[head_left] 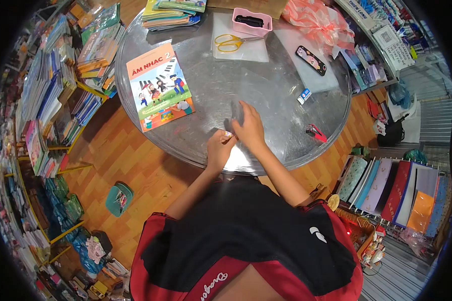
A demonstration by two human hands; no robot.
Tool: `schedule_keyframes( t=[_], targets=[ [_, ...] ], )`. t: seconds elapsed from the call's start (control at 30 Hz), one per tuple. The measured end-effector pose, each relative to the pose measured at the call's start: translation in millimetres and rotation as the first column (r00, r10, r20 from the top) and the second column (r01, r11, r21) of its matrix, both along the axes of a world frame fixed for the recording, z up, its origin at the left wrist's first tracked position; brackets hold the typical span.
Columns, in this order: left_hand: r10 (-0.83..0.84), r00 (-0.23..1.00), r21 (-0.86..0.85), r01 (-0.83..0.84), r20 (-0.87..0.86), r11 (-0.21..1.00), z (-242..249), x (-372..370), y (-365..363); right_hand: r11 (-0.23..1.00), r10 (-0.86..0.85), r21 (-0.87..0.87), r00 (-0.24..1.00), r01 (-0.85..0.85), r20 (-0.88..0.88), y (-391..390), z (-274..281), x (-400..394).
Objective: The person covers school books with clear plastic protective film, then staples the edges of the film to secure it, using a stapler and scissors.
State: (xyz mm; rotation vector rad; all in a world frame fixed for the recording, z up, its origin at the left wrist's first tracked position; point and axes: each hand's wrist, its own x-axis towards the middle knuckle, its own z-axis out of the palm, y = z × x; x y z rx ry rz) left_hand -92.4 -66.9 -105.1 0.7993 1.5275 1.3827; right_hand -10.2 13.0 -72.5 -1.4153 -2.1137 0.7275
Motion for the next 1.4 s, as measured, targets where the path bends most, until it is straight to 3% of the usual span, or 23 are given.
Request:
schedule_keyframes(
  t=[0.07,0.13,0.17,0.23,0.37,0.43,0.5,0.53,0.63,0.8,0.87,1.07,1.13,1.17,1.23,1.27,1.33,1.4],
  targets=[
    [-0.013,1.000,-0.024,0.012,-0.012,1.000,-3,-1,1,1.000,0.002,-0.021,1.000,-0.002,0.020,7,1,2],
    [-0.029,0.999,-0.046,0.028,-0.021,0.999,-2,-1,1,0.986,-0.017,-0.166,0.989,-0.008,-0.150,13,-2,4],
    [-0.010,1.000,-0.022,0.010,0.016,1.000,-2,0,2,0.986,-0.017,-0.164,0.989,-0.008,-0.147,15,-4,7],
    [0.007,0.998,0.002,-0.007,0.057,1.000,0,1,3,0.997,-0.013,-0.081,1.000,0.011,-0.019,20,-6,12],
    [-0.031,0.996,0.003,0.031,-0.083,1.000,10,6,4,0.991,-0.057,-0.110,0.989,0.073,0.139,37,-6,13],
    [-0.045,0.990,0.038,0.050,-0.135,0.998,13,11,4,0.962,-0.094,-0.208,0.931,0.177,0.354,60,1,9],
    [-0.069,0.952,0.028,0.081,-0.297,0.996,14,17,2,0.961,-0.073,-0.211,0.904,0.177,0.422,84,10,12],
    [-0.074,0.952,0.031,0.088,-0.298,0.996,15,19,0,0.961,-0.044,-0.220,0.873,0.170,0.486,95,13,14],
    [-0.102,0.908,0.106,0.158,-0.406,0.982,22,25,-8,0.966,-0.104,-0.126,0.784,0.227,0.612,125,15,18],
    [-0.147,0.898,0.109,0.209,-0.415,0.972,31,28,-21,0.962,-0.155,-0.097,0.804,0.255,0.574,163,-1,29],
    [-0.158,0.922,0.035,0.182,-0.353,0.983,33,26,-21,0.961,-0.153,-0.113,0.825,0.253,0.544,169,-5,29],
    [-0.142,0.896,0.059,0.184,-0.421,0.981,35,21,-23,0.966,-0.191,-0.046,0.825,0.253,0.532,168,17,19],
    [-0.136,0.894,0.061,0.178,-0.427,0.982,38,21,-25,0.888,-0.060,-0.389,0.899,0.246,0.433,172,32,20],
    [-0.129,0.893,0.060,0.172,-0.431,0.983,39,21,-25,0.889,-0.063,-0.386,0.901,0.246,0.429,178,32,21],
    [-0.132,0.891,0.055,0.172,-0.434,0.984,40,23,-26,0.727,0.146,-0.663,0.903,0.179,0.403,199,25,28],
    [-0.135,0.891,0.046,0.171,-0.434,0.984,41,24,-26,0.729,0.143,-0.661,0.905,0.177,0.401,209,21,32],
    [-0.153,0.901,0.050,0.189,-0.405,0.981,38,30,-30,0.622,0.148,-0.754,0.914,0.212,0.379,221,19,37],
    [-0.168,0.910,0.056,0.204,-0.378,0.977,36,30,-30,0.677,0.177,-0.710,0.892,0.196,0.416,226,21,40]
  ],
)
